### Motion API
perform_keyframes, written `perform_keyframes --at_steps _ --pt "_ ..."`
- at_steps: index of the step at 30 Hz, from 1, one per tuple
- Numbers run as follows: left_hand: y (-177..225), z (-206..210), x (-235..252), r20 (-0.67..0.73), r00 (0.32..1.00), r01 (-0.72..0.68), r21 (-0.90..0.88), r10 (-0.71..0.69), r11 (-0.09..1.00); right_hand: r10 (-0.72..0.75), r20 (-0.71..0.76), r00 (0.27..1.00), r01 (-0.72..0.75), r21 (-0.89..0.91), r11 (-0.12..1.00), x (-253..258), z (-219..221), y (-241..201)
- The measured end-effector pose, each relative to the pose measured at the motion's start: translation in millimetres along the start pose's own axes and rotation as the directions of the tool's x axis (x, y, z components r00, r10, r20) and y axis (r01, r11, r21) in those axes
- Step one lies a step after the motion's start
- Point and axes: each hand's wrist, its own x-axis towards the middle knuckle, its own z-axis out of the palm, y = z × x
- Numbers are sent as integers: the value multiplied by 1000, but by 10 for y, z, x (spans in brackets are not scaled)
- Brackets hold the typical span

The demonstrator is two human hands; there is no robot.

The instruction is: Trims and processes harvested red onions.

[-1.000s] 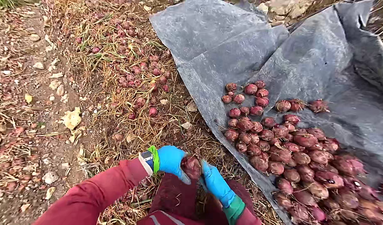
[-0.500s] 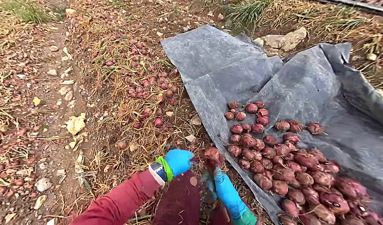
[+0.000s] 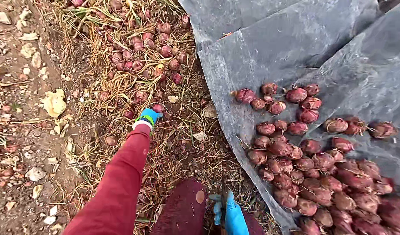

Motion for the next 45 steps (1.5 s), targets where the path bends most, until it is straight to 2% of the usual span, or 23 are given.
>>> perform_keyframes --at_steps 4,6,9,11,12,13,15,17,18,19,20,23,24,25,27,28,30,32,35,38,41,43,45 --pt "-102 -193 -899 -3 941 -337 -58 337 940 17 160 987 -33 95 995 290 221 -8" --pt "-120 -160 -1614 72 867 -492 -38 494 870 -137 277 951 107 121 987 305 363 -110" --pt "-151 66 -2583 381 686 -681 37 620 731 -410 353 841 368 181 912 133 550 -302" --pt "-246 238 -2996 554 544 -751 -14 630 660 -482 306 821 482 80 872 -58 577 -340" --pt "-302 257 -3111 587 520 -760 -14 621 650 -471 299 830 496 -10 868 -150 537 -345" --pt "-360 251 -3164 583 533 -763 18 613 646 -429 300 852 474 -94 876 -242 479 -348" --pt "-471 222 -3231 492 632 -730 117 599 674 -383 328 863 446 -140 884 -398 339 -265" --pt "-576 238 -3314 321 721 -667 82 614 741 -415 314 854 456 -66 888 -525 276 -114" --pt "-607 260 -3399 247 735 -659 37 632 751 -414 301 859 453 -72 889 -577 271 -57" --pt "-609 269 -3535 218 716 -683 25 663 730 -394 317 863 450 -129 883 -620 270 -23" --pt "-583 269 -3698 255 663 -737 59 704 673 -365 366 856 459 -212 863 -654 276 -9" --pt "-456 366 -4129 507 436 -889 116 743 442 -339 458 822 521 -361 774 -815 294 -73" --pt "-420 381 -4145 503 437 -886 100 746 452 -385 437 813 547 -346 762 -848 275 -104" --pt "-385 362 -4063 438 499 -852 91 748 515 -458 389 799 577 -283 766 -845 236 -135" --pt "-333 286 -3613 196 720 -686 53 666 726 -601 226 767 625 -53 779 -737 126 -187" --pt "-327 251 -3249 67 823 -563 -23 564 826 -620 126 775 618 54 784 -671 49 -229" --pt "-377 238 -2418 -149 944 -326 -259 296 909 -574 -8 819 571 104 814 -528 -165 -294" --pt "-436 314 -1622 -223 974 -126 -335 51 934 -474 -56 879 477 69 876 -386 -316 -254" --pt "-356 596 -857 -104 989 69 -304 -105 950 -273 -46 961 272 -26 962 -226 -381 -93" --pt "-211 808 -530 21 994 106 -264 -104 959 -136 -30 990 135 -47 990 -125 -296 18" --pt "-320 751 -399 85 995 86 -372 -58 924 -62 6 998 62 -41 997 -31 -178 28" --pt "-411 602 -471 66 997 74 -472 -49 878 -35 40 999 37 -59 998 30 -102 -21" --pt "-423 359 -785 -6 1000 -23 -542 23 840 -47 91 995 51 -36 998 105 -33 -94"
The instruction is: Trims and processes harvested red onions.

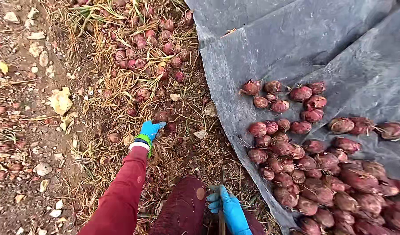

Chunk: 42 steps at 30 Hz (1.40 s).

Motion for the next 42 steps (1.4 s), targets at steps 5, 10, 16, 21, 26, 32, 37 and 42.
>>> perform_keyframes --at_steps 5,10,16,21,26,32,37,42 --pt "221 -363 -1247 141 915 -387 38 379 921 -66 197 978 60 41 997 92 279 -241" --pt "270 -354 -2172 443 707 -688 252 551 681 -453 343 823 475 23 880 -256 629 -714" --pt "213 -484 -2676 532 691 -722 536 489 438 -478 228 848 525 -237 818 -828 589 -625" --pt "19 -358 -3088 442 696 -718 405 566 566 -347 264 900 424 -339 840 -1008 442 -215" --pt "-59 -156 -3280 634 592 -798 377 497 469 -407 289 867 496 -412 764 -1140 351 -273" --pt "-827 -1289 -1976 218 949 -307 809 229 501 -528 -117 841 527 -41 849 -775 -187 -377" --pt "-795 -152 -1764 246 964 -256 769 98 586 -296 -66 953 296 -7 955 -182 -175 14" --pt "-336 1640 -1602 265 955 -58 605 -131 794 -165 3 986 165 -8 986 -71 44 150"
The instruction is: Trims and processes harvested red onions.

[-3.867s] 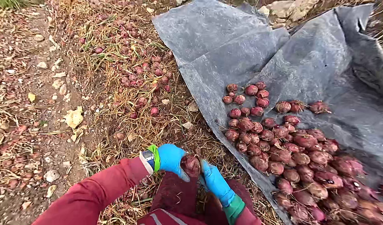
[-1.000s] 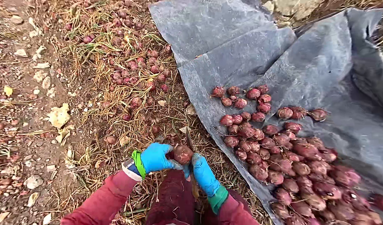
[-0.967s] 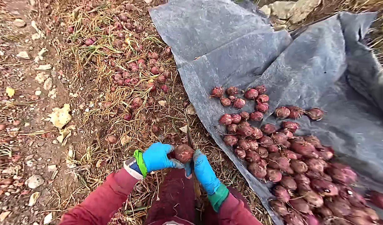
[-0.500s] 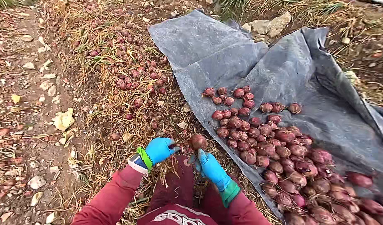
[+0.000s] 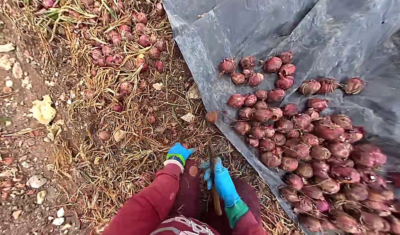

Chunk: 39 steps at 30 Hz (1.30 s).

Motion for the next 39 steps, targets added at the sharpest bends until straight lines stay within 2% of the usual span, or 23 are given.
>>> perform_keyframes --at_steps 2,3,5,6,8,10,12,14,16,19,20,22,24,26,27,30,32,34,36,37,39 --pt "210 74 216 -8 1000 18 -8 -18 1000 36 2 999 -36 17 999 -2 -15 -8" --pt "247 18 193 -33 999 -42 -19 41 999 64 5 998 -64 41 997 1 -46 -8" --pt "261 -275 -125 -95 965 -255 -109 245 961 125 4 992 -125 134 983 42 -60 -47" --pt "257 -414 -274 -122 926 -373 -153 357 915 139 15 990 -140 182 973 84 -52 -75" --pt "200 -531 -586 -90 841 -540 -157 533 827 69 72 995 -83 213 974 37 -58 -70" --pt "137 -592 -888 31 771 -635 -30 636 772 -98 141 985 73 175 982 -52 -31 -145" --pt "55 -686 -1244 195 718 -695 145 668 704 -199 189 962 185 87 979 -198 32 -283" --pt "-91 -848 -1471 261 700 -712 315 664 627 -209 226 951 219 -20 976 -375 65 -365" --pt "-312 -961 -1500 153 694 -700 376 704 608 -216 237 947 235 -53 971 -565 14 -373" --pt "-412 -965 -1669 -65 700 -661 318 711 680 -258 168 951 267 -27 963 -760 14 -257" --pt "-380 -904 -1815 -59 704 -653 338 708 678 -229 195 954 248 -81 965 -817 25 -214" --pt "-248 -779 -2183 112 711 -660 447 694 604 -178 291 940 249 -229 941 -920 18 -217" --pt "-102 -757 -2411 236 679 -707 467 695 532 -220 278 935 305 -311 900 -1000 -18 -336" --pt "19 -859 -2277 159 653 -721 429 740 544 -341 161 926 375 -281 884 -995 -83 -441" --pt "103 -911 -2101 88 663 -705 406 743 582 -394 68 917 398 -230 888 -951 -101 -485" --pt "311 -901 -1244 -96 748 -618 260 657 742 -445 -194 874 443 -56 895 -723 -201 -626" --pt "252 -737 -607 -165 792 -558 197 588 806 -437 -335 835 451 -39 892 -516 -316 -743" --pt "-84 -470 -1 -169 821 -490 281 545 825 -360 -444 820 353 -102 930 -253 -424 -836" --pt "-677 -174 443 -109 867 -417 375 486 828 -263 -472 841 167 -236 957 86 -445 -881" --pt "-1022 -86 500 -74 881 -406 386 466 829 -231 -465 855 64 -347 936 292 -421 -904" --pt "-1759 -44 400 49 932 -347 414 360 841 -195 -455 869 -127 -585 801 798 -293 -953"
